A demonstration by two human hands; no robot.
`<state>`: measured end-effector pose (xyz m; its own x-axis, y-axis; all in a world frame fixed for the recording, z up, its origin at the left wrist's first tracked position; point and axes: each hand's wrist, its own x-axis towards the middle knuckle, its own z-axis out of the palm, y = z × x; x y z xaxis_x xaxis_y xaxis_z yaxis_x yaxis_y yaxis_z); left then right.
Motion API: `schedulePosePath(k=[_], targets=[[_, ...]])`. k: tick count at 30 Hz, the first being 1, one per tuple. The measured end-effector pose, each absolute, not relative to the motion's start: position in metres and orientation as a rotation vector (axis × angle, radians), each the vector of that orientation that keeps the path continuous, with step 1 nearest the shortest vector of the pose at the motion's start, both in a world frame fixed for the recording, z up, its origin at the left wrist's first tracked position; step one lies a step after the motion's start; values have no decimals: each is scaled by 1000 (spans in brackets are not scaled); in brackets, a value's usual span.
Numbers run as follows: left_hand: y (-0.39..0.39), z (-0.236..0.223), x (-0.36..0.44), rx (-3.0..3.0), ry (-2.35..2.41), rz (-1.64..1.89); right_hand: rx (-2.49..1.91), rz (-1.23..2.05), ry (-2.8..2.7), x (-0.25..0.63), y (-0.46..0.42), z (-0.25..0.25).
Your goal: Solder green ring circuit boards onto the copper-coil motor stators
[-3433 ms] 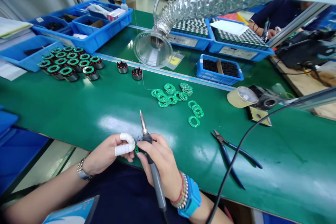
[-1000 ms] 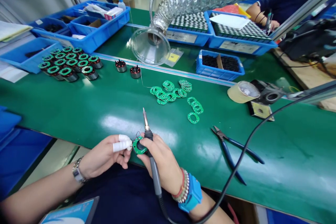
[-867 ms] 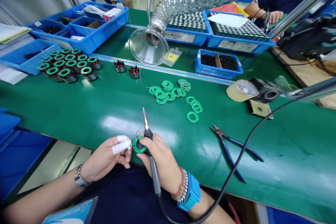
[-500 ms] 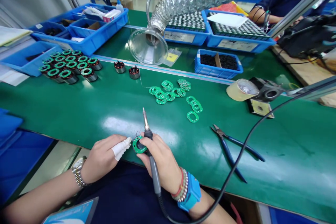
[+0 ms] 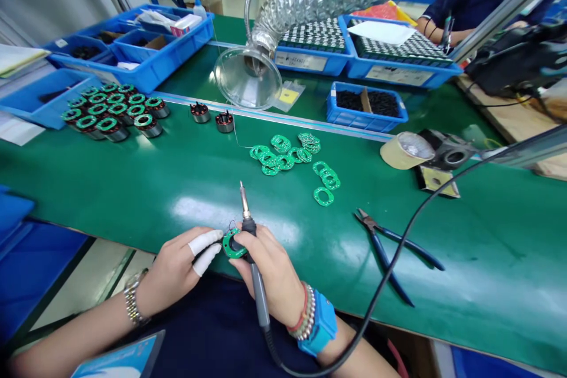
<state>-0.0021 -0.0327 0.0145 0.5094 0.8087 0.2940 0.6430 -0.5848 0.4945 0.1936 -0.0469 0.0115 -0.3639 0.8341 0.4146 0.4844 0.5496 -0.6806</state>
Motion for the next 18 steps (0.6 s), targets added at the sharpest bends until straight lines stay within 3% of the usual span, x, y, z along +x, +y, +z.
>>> schedulePosePath(k=[14,18], targets=[[-22,23,6,1623,1244,634,-1056,581,-2017,194,-47,12],[-35,13,11,1768,1332,796,-1069,591,-2012,194,-48,12]])
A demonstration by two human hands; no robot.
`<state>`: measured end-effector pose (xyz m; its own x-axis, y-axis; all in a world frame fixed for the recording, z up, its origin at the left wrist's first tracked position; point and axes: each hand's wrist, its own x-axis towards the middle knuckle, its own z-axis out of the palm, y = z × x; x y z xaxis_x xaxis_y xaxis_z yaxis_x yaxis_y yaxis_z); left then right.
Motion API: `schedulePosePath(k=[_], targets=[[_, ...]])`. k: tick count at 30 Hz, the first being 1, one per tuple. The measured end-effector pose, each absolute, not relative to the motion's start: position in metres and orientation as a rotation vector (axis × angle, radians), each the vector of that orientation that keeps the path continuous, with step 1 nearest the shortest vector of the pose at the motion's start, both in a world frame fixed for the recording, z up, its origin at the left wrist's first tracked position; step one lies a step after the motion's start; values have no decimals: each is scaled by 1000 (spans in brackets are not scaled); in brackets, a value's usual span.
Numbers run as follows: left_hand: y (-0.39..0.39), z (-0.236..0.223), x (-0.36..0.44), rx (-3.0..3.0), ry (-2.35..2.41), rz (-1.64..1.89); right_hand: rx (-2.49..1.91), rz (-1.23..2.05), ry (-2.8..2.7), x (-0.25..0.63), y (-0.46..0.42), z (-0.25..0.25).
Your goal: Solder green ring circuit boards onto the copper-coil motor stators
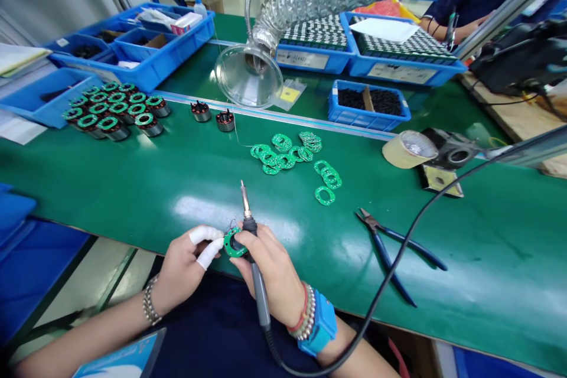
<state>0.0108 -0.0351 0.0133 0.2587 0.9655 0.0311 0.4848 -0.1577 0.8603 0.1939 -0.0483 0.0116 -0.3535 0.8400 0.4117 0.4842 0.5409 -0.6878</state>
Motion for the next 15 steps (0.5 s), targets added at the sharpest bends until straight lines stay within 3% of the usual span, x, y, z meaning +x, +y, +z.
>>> schedulePosePath(k=[5,15], targets=[[-51,-3,9,2131,1191,1074,-1067,592,-2002,193,-49,12],[-58,-7,8,2246,1064,1000,-1035,607,-2022,198,-44,13]])
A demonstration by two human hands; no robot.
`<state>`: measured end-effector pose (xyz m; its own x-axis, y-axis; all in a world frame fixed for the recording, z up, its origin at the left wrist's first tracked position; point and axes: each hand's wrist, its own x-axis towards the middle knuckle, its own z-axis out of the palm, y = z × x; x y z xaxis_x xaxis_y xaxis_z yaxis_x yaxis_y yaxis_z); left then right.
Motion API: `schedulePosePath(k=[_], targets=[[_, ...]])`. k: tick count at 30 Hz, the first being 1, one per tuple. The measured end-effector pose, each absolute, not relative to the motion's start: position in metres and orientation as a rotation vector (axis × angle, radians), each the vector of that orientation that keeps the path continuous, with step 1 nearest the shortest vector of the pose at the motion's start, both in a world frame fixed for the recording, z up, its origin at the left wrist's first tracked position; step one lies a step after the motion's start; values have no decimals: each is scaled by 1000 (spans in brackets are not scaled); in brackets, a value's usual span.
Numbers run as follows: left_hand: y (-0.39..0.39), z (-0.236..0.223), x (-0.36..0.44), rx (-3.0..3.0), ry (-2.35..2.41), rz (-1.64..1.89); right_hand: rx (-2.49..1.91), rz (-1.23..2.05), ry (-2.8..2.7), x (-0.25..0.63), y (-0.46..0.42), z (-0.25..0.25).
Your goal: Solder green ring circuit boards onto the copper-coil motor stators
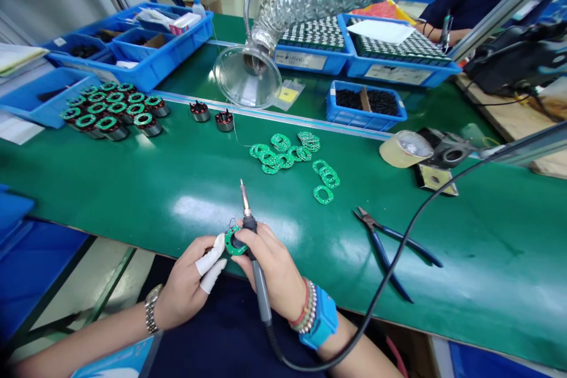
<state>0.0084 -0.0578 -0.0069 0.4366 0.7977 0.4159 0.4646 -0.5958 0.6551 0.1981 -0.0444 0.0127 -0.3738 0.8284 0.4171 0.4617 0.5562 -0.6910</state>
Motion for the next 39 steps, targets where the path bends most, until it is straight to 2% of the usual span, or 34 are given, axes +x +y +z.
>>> schedulePosePath(k=[5,8,14,21,27,33,39], targets=[[-53,5,-8,2189,1037,950,-1085,694,-2017,213,-44,15],[-29,16,-17,2417,1089,951,-1117,663,-1991,214,-47,13],[26,42,-13,3069,652,632,-1133,613,-2001,208,-45,9],[42,56,-2,3204,332,374,-1131,609,-1998,208,-45,8],[46,54,-2,3215,253,369,-1122,616,-1997,208,-45,7],[41,46,-3,3181,298,512,-1125,612,-1995,208,-46,8],[20,39,3,2886,791,446,-1133,607,-1987,206,-47,10]])
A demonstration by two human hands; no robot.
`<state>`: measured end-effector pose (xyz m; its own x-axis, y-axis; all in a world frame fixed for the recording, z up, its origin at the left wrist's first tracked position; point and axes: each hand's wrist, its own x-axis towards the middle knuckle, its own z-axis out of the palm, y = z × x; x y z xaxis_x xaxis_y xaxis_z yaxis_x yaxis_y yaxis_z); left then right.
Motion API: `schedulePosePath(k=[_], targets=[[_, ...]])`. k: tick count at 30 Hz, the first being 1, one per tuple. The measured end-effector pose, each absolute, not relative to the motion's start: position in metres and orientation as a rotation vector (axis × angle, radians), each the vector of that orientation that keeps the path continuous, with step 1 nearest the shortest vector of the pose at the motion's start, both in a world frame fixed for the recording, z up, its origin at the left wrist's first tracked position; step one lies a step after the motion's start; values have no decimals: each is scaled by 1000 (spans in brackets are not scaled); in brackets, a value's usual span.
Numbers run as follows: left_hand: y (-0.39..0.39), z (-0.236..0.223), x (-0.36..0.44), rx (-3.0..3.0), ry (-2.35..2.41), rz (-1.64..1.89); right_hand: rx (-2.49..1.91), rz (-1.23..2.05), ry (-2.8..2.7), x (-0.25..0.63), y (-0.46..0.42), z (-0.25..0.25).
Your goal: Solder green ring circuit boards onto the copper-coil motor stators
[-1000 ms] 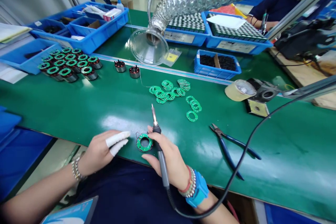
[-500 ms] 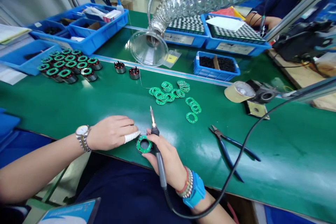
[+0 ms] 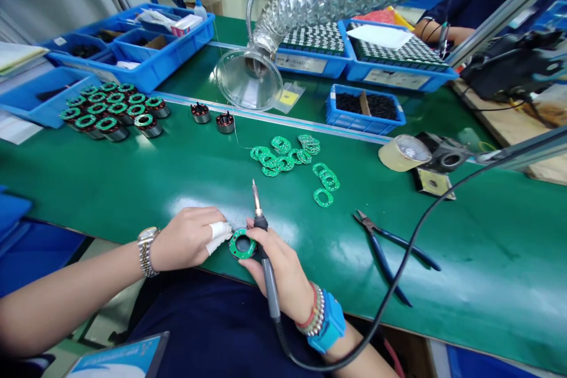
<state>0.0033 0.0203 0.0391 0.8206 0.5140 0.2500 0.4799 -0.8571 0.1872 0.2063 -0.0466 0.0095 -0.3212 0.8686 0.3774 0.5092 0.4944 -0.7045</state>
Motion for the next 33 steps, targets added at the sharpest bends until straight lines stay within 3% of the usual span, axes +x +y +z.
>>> schedulePosePath(k=[6,27,33], targets=[[3,33,6,2397,1058,534,-1150,619,-1972,206,-47,9],[-29,2,0,2368,915,973,-1062,846,-2006,218,-37,8],[-25,13,2,1938,1073,825,-1145,887,-1935,220,-45,14]])
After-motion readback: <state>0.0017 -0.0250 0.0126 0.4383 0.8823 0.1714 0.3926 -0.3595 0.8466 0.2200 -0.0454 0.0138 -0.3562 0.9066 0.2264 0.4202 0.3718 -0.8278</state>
